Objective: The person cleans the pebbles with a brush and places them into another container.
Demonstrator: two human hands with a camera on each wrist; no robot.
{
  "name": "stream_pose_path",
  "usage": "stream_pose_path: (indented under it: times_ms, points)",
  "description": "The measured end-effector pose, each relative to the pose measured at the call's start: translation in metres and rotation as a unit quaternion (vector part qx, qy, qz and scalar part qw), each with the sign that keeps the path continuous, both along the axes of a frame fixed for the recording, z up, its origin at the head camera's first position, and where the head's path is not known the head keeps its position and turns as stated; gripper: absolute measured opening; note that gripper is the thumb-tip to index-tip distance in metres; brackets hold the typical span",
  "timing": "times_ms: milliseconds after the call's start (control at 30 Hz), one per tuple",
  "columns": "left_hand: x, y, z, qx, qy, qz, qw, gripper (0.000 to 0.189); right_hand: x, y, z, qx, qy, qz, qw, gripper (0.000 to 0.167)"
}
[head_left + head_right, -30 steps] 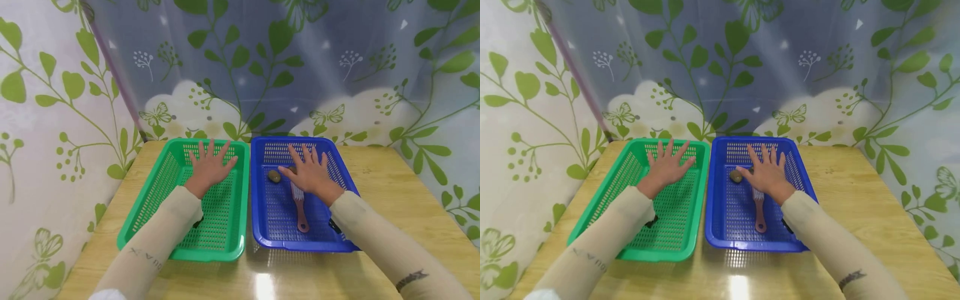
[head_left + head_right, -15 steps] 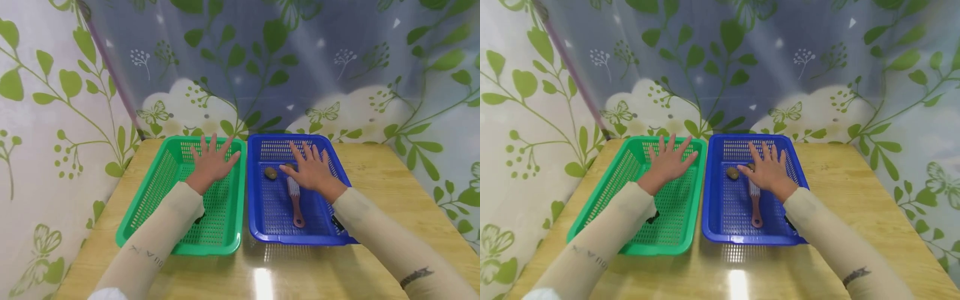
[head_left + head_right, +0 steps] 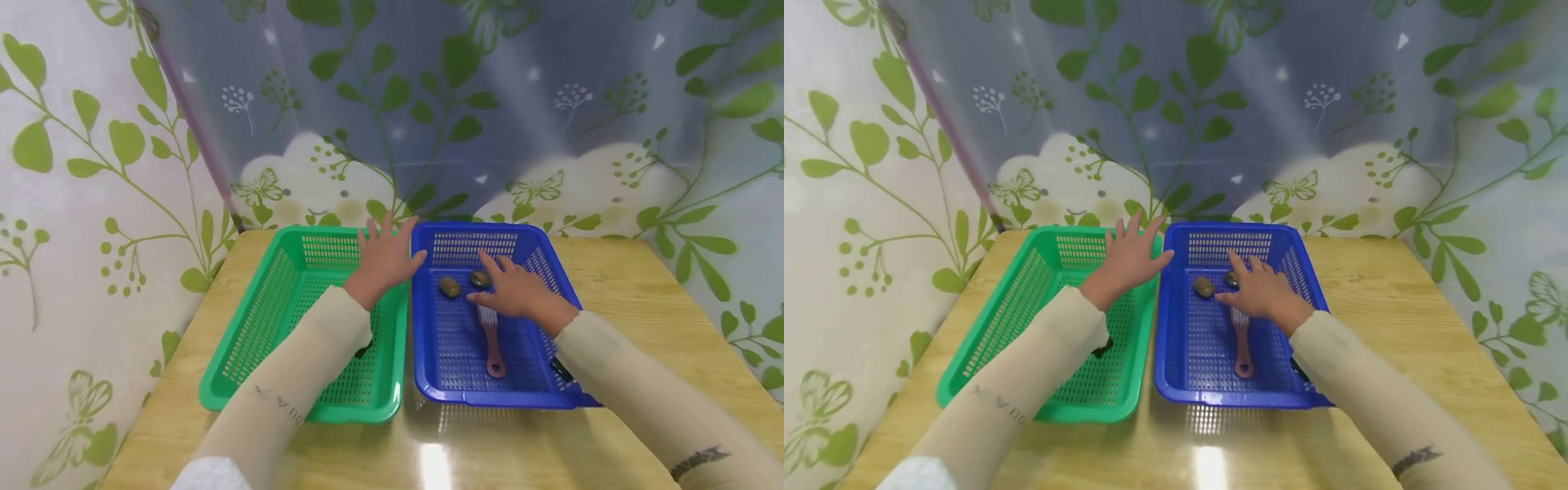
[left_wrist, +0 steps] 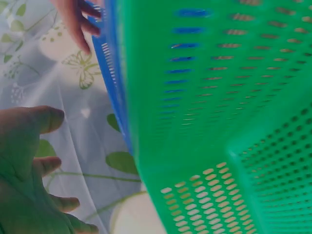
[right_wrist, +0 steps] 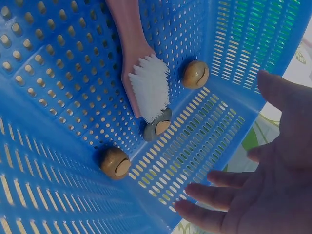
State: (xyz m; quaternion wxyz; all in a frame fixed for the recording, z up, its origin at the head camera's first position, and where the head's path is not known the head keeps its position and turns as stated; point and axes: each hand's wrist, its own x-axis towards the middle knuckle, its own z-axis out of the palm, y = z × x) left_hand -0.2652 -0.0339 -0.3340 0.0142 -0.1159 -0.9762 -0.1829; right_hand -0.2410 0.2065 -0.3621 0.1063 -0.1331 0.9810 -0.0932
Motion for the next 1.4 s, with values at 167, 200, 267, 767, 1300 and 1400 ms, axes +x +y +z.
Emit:
stream_pose_path:
  times_ms: [167,200,267,767,1300,1400]
  points:
    - [-0.005,0.016,0.017,-0.009,0.006,0.002,0.9999,0.061,0.000,-0.003,0.005,0.000,-0.024,0.010,0.9997,0.084]
    - [-0.005,0.020,0.019,-0.013,0.003,-0.001,0.9999,0.060,0.000,-0.002,0.004,0.008,-0.026,0.011,0.9996,0.082]
    - [-0.006,0.029,0.022,-0.015,-0.002,-0.010,0.9998,0.059,0.000,-0.001,0.003,0.022,-0.034,0.011,0.9991,0.079]
    - [-0.008,0.084,0.007,0.074,-0.134,-0.052,0.9869,0.059,0.003,0.003,-0.013,0.105,-0.086,0.029,0.9903,0.052]
    - [-0.008,0.105,-0.028,0.118,-0.194,0.019,0.9737,0.076,0.003,0.000,-0.026,0.130,-0.150,0.033,0.9795,0.042]
    - [-0.009,0.107,-0.032,0.130,-0.201,0.027,0.9706,0.074,0.003,0.000,-0.027,0.124,-0.142,0.039,0.9813,0.038]
